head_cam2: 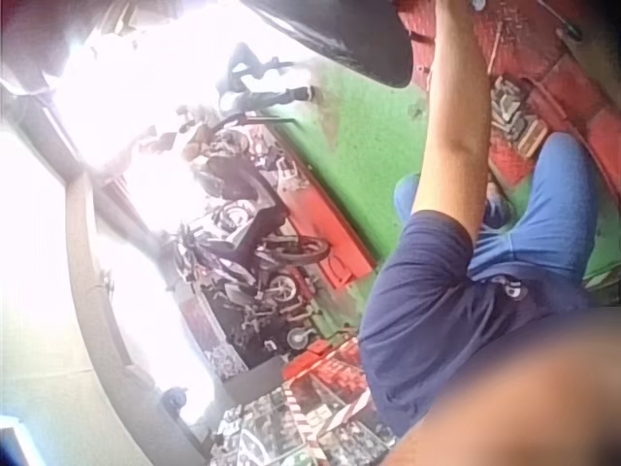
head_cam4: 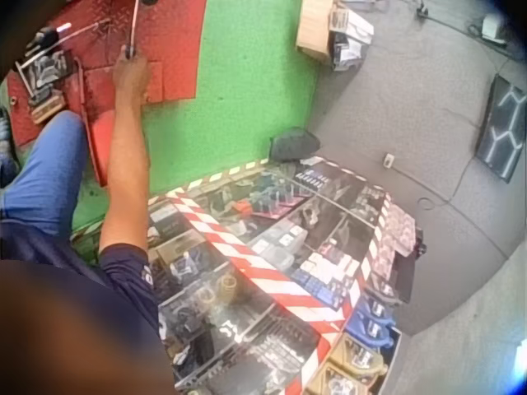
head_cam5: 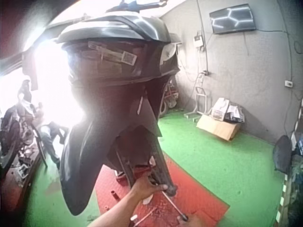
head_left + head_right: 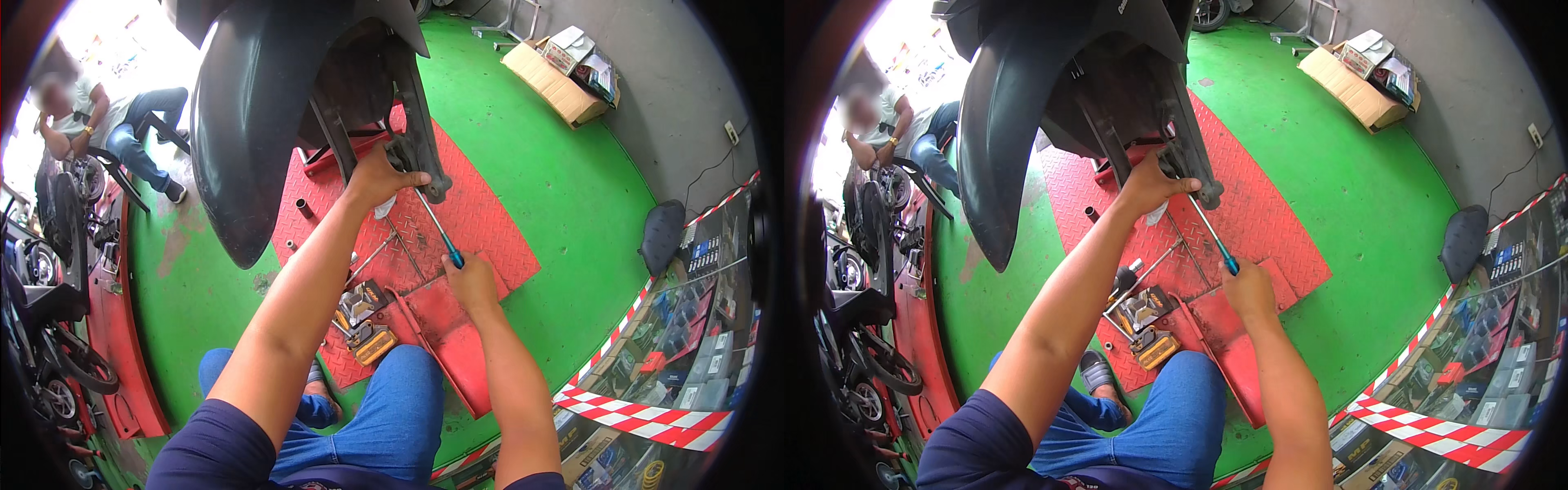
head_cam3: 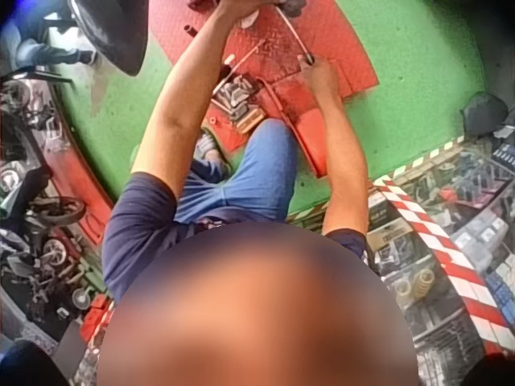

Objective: Replacing the front brake pads on a motorcycle.

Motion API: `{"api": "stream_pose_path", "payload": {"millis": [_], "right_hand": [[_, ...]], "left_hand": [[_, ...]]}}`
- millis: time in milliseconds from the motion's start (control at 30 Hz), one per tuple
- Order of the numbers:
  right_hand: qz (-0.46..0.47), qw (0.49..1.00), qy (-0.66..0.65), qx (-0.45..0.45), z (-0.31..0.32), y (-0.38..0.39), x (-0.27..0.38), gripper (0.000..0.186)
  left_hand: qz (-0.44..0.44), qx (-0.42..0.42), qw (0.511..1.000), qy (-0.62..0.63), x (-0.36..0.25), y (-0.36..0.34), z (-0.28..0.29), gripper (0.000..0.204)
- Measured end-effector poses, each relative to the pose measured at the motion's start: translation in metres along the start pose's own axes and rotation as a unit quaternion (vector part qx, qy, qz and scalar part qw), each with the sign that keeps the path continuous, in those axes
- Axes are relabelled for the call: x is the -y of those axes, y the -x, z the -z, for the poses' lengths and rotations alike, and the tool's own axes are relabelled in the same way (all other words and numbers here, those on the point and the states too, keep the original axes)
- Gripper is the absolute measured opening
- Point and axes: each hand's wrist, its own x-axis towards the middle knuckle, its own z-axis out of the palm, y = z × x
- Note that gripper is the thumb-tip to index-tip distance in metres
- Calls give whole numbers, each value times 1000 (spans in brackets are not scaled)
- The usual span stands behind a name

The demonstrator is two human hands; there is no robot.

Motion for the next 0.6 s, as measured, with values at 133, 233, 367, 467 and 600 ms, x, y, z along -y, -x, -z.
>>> {"api": "stream_pose_path", "payload": {"millis": [133,233,367,467,600], "right_hand": [[-18,999,41,-21,-5,0,-3,39],[-9,996,62,-68,-13,2,-4,39],[-16,994,72,-83,-23,3,-3,39],[-29,997,47,-60,-14,-1,-5,38],[-17,983,-103,148,22,-11,-12,35]], "left_hand": [[-12,25,999,20,6,-5,-2,104],[-7,8,1000,-4,7,-3,-3,104],[4,-5,1000,-24,4,-1,-2,105],[4,26,999,46,4,-3,-1,104],[-8,36,997,74,5,-6,0,104]]}}
